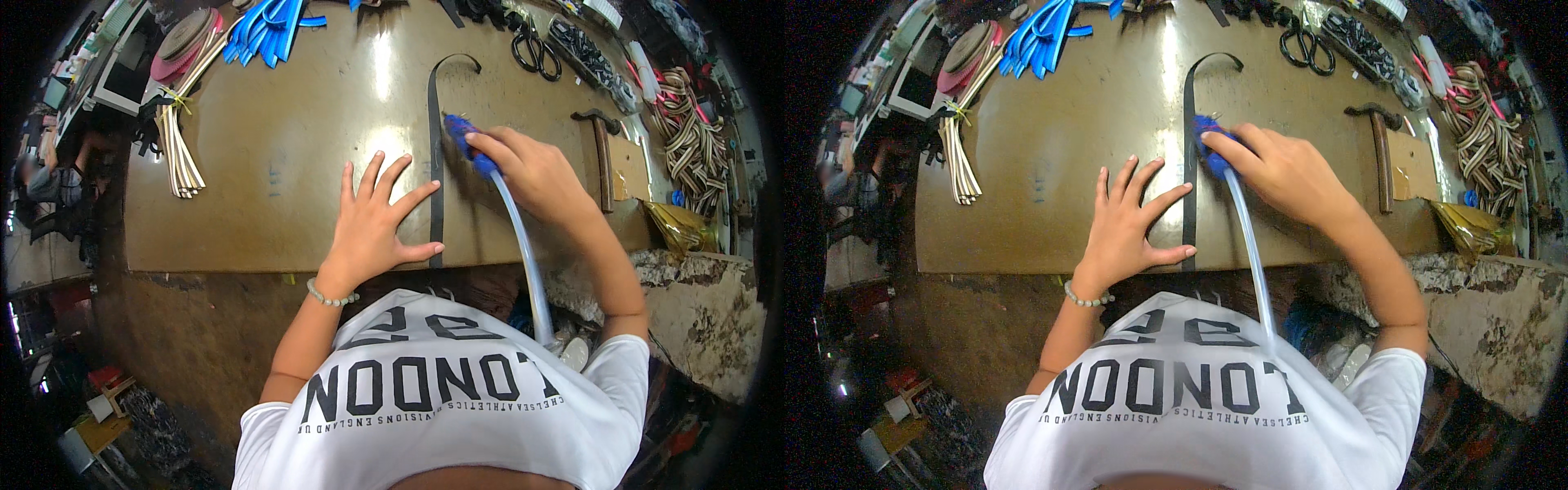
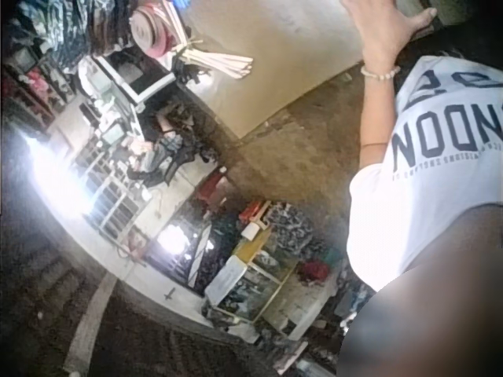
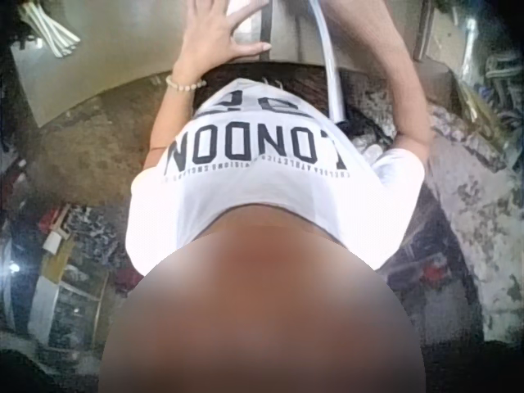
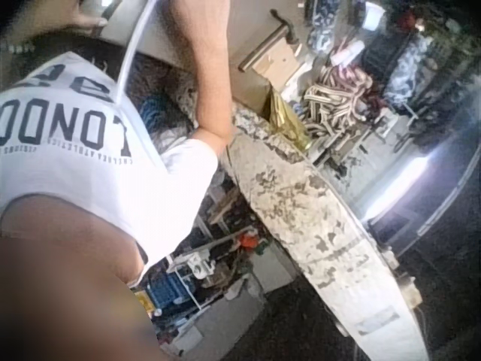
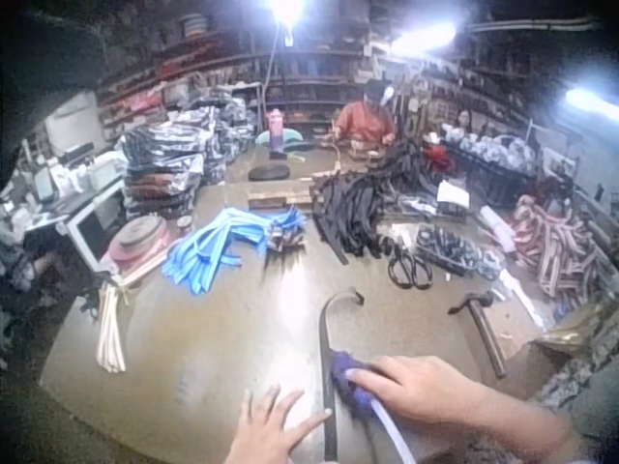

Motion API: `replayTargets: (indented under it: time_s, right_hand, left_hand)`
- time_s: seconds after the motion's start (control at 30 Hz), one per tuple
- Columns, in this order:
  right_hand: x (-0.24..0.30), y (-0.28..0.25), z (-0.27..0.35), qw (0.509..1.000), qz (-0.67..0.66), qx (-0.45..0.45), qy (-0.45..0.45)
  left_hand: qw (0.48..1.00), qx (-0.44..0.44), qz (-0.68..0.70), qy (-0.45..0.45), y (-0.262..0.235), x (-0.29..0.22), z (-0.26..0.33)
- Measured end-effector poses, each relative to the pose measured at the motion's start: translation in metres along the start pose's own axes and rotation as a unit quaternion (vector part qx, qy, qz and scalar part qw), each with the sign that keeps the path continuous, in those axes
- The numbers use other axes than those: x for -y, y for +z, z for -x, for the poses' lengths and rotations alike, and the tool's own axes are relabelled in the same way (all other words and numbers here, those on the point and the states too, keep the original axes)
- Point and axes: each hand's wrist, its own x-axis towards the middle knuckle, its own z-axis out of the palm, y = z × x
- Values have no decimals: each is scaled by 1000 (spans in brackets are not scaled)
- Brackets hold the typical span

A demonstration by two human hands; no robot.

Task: The person cuts blue ribbons into short pieces using scissors, then uses a hot glue gun to attach the blue pieces to a black strap. They also use a hammer to tap small metal fasteners onto the joined sections.

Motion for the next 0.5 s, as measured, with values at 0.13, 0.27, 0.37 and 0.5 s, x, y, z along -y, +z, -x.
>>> replayTargets:
  time_s: [0.13,0.27,0.37,0.5]
  right_hand:
    - [-32,-5,53,929,-51,-268,248]
    - [-98,-3,132,760,-4,-376,531]
    - [-99,-2,174,730,78,-220,643]
    - [-23,-29,189,674,66,-9,735]
  left_hand:
    - [1000,1,23,-12,-4,-2,0]
    - [989,-26,148,-2,-23,14,-7]
    - [962,-58,262,-53,-54,69,-41]
    - [954,-259,131,-79,-87,192,-158]
